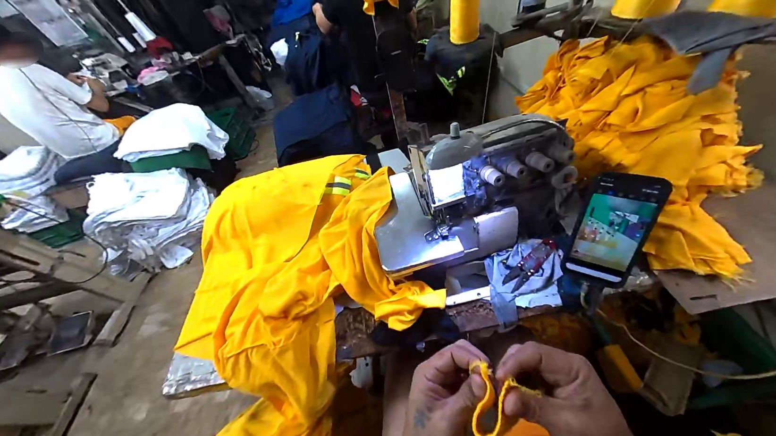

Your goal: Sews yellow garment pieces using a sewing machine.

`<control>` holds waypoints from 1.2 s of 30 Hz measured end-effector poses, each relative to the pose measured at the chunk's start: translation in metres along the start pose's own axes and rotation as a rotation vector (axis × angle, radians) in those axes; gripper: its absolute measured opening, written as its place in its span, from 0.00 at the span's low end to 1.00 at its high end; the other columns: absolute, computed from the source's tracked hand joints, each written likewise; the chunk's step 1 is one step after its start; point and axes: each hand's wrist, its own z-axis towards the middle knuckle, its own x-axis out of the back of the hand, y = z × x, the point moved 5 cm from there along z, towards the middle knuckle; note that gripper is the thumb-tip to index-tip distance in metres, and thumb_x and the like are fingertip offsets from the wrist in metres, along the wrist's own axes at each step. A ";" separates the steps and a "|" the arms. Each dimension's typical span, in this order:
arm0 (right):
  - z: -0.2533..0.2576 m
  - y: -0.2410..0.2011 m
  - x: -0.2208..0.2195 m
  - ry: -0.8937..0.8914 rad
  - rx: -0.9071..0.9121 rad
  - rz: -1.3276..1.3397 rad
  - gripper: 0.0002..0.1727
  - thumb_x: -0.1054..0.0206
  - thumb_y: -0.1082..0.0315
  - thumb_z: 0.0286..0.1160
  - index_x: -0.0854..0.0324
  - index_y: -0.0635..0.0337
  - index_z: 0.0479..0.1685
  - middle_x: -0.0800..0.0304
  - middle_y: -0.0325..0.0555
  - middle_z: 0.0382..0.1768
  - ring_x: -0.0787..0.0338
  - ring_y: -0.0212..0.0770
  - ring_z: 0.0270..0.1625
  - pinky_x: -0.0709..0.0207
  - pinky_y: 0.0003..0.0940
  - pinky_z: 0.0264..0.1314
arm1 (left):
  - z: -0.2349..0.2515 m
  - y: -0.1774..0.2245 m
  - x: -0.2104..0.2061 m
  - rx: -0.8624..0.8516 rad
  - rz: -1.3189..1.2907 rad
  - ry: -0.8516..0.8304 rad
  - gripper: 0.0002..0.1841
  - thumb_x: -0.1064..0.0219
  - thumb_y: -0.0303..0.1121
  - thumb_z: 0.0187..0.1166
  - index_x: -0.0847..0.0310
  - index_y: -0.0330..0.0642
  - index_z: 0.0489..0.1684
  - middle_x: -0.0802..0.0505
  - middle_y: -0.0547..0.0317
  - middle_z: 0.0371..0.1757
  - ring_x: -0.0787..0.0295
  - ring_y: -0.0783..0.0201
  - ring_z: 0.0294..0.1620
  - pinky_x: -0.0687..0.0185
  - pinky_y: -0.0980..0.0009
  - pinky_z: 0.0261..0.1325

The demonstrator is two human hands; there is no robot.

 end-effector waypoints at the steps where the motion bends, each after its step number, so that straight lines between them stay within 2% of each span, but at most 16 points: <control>1: 0.001 -0.001 -0.001 0.001 -0.014 0.007 0.14 0.22 0.63 0.71 0.11 0.56 0.53 0.04 0.36 0.42 0.07 0.26 0.43 0.12 0.22 0.48 | 0.000 0.000 -0.001 0.005 -0.001 -0.007 0.07 0.29 0.35 0.81 0.10 0.43 0.46 0.08 0.64 0.46 0.13 0.76 0.48 0.16 0.79 0.53; 3: 0.001 0.001 -0.002 -0.012 -0.026 -0.022 0.19 0.21 0.61 0.70 0.11 0.57 0.59 0.04 0.36 0.43 0.08 0.26 0.43 0.12 0.22 0.48 | 0.001 -0.002 -0.004 0.026 -0.014 -0.001 0.06 0.27 0.35 0.78 0.12 0.45 0.45 0.09 0.66 0.46 0.13 0.76 0.48 0.15 0.78 0.53; 6: 0.000 0.005 0.002 -0.028 0.027 -0.083 0.13 0.20 0.58 0.69 0.08 0.53 0.48 0.08 0.35 0.43 0.11 0.24 0.47 0.16 0.18 0.50 | 0.000 -0.004 -0.003 0.027 0.067 0.024 0.10 0.23 0.36 0.74 0.18 0.46 0.44 0.12 0.65 0.45 0.15 0.75 0.47 0.17 0.78 0.52; 8: 0.000 0.007 0.006 -0.036 0.060 -0.112 0.10 0.19 0.58 0.69 0.09 0.50 0.43 0.12 0.35 0.46 0.15 0.26 0.53 0.19 0.20 0.55 | 0.002 0.004 0.003 -0.013 0.242 -0.011 0.13 0.26 0.44 0.77 0.17 0.46 0.45 0.12 0.64 0.48 0.15 0.73 0.51 0.16 0.76 0.56; 10: -0.002 0.007 0.011 -0.021 0.069 -0.158 0.09 0.19 0.59 0.68 0.10 0.51 0.40 0.12 0.40 0.49 0.14 0.33 0.59 0.17 0.27 0.60 | 0.002 0.019 0.009 -0.050 0.465 -0.125 0.24 0.33 0.56 0.81 0.13 0.41 0.53 0.10 0.57 0.55 0.14 0.66 0.59 0.16 0.68 0.63; 11: -0.002 0.006 0.014 -0.001 0.065 -0.191 0.09 0.18 0.60 0.68 0.11 0.53 0.37 0.10 0.42 0.48 0.11 0.36 0.58 0.14 0.30 0.60 | 0.003 0.025 0.010 -0.051 0.584 -0.192 0.29 0.36 0.61 0.81 0.12 0.40 0.56 0.09 0.54 0.56 0.13 0.64 0.60 0.15 0.64 0.65; 12: -0.002 0.006 0.015 0.023 0.041 -0.213 0.10 0.18 0.61 0.68 0.13 0.54 0.35 0.08 0.42 0.44 0.09 0.37 0.55 0.12 0.32 0.58 | 0.003 0.028 0.009 -0.045 0.707 -0.228 0.30 0.35 0.62 0.80 0.11 0.41 0.56 0.07 0.57 0.54 0.12 0.66 0.59 0.16 0.62 0.67; 14: -0.007 0.009 0.016 0.051 -0.040 -0.208 0.11 0.19 0.60 0.69 0.12 0.57 0.37 0.06 0.39 0.40 0.07 0.32 0.45 0.11 0.28 0.50 | -0.001 0.024 0.006 -0.039 0.846 -0.197 0.18 0.31 0.49 0.81 0.10 0.42 0.45 0.05 0.63 0.42 0.10 0.73 0.46 0.18 0.65 0.63; 15: -0.009 0.012 0.017 0.043 -0.082 -0.183 0.13 0.20 0.59 0.70 0.11 0.58 0.41 0.06 0.39 0.40 0.08 0.30 0.43 0.11 0.26 0.46 | -0.001 0.022 0.007 -0.035 0.849 -0.162 0.13 0.31 0.43 0.83 0.10 0.41 0.41 0.05 0.64 0.38 0.10 0.75 0.43 0.16 0.68 0.60; 17: -0.012 0.015 0.018 -0.019 -0.143 -0.177 0.19 0.21 0.57 0.70 0.11 0.62 0.51 0.05 0.41 0.44 0.06 0.30 0.43 0.09 0.28 0.47 | 0.000 0.021 0.011 -0.025 0.811 -0.089 0.11 0.33 0.37 0.84 0.10 0.38 0.40 0.05 0.64 0.37 0.09 0.76 0.40 0.13 0.73 0.53; 21: -0.020 0.015 0.025 -0.087 -0.115 -0.350 0.16 0.24 0.55 0.75 0.08 0.62 0.36 0.07 0.41 0.37 0.10 0.27 0.42 0.14 0.22 0.45 | 0.000 0.018 0.016 0.000 0.753 -0.034 0.11 0.34 0.36 0.85 0.10 0.37 0.42 0.06 0.64 0.37 0.12 0.78 0.36 0.13 0.79 0.42; 27: -0.019 0.013 0.027 -0.096 -0.057 -0.353 0.16 0.26 0.55 0.78 0.07 0.62 0.38 0.05 0.42 0.37 0.08 0.27 0.42 0.13 0.22 0.46 | 0.002 0.018 0.014 -0.014 0.739 -0.051 0.10 0.32 0.35 0.83 0.11 0.37 0.42 0.07 0.63 0.37 0.12 0.78 0.35 0.14 0.80 0.41; 31: -0.017 0.016 0.024 -0.149 -0.051 -0.352 0.16 0.26 0.56 0.78 0.08 0.63 0.37 0.08 0.43 0.38 0.11 0.27 0.42 0.16 0.20 0.45 | 0.004 0.022 0.014 -0.031 0.785 -0.079 0.10 0.31 0.37 0.83 0.10 0.39 0.40 0.06 0.63 0.38 0.10 0.75 0.39 0.11 0.77 0.48; 33: -0.017 0.021 0.025 -0.148 -0.104 -0.332 0.16 0.27 0.56 0.78 0.08 0.64 0.36 0.08 0.42 0.37 0.11 0.27 0.42 0.16 0.21 0.46 | 0.005 0.024 0.017 -0.072 0.875 -0.036 0.09 0.29 0.39 0.81 0.09 0.43 0.40 0.05 0.66 0.39 0.09 0.75 0.42 0.12 0.73 0.52; 35: -0.019 0.028 0.030 -0.055 -0.215 -0.336 0.15 0.27 0.57 0.79 0.07 0.61 0.37 0.06 0.39 0.37 0.11 0.25 0.42 0.15 0.23 0.47 | 0.001 0.028 0.018 -0.142 1.109 0.076 0.10 0.28 0.43 0.79 0.09 0.47 0.42 0.06 0.67 0.42 0.11 0.73 0.45 0.15 0.66 0.55; 36: -0.019 0.032 0.032 0.011 -0.269 -0.335 0.14 0.28 0.58 0.79 0.07 0.60 0.36 0.06 0.36 0.36 0.11 0.24 0.40 0.15 0.23 0.46 | -0.003 0.033 0.013 -0.156 1.211 0.128 0.12 0.26 0.44 0.77 0.10 0.44 0.41 0.07 0.64 0.38 0.11 0.71 0.41 0.15 0.64 0.50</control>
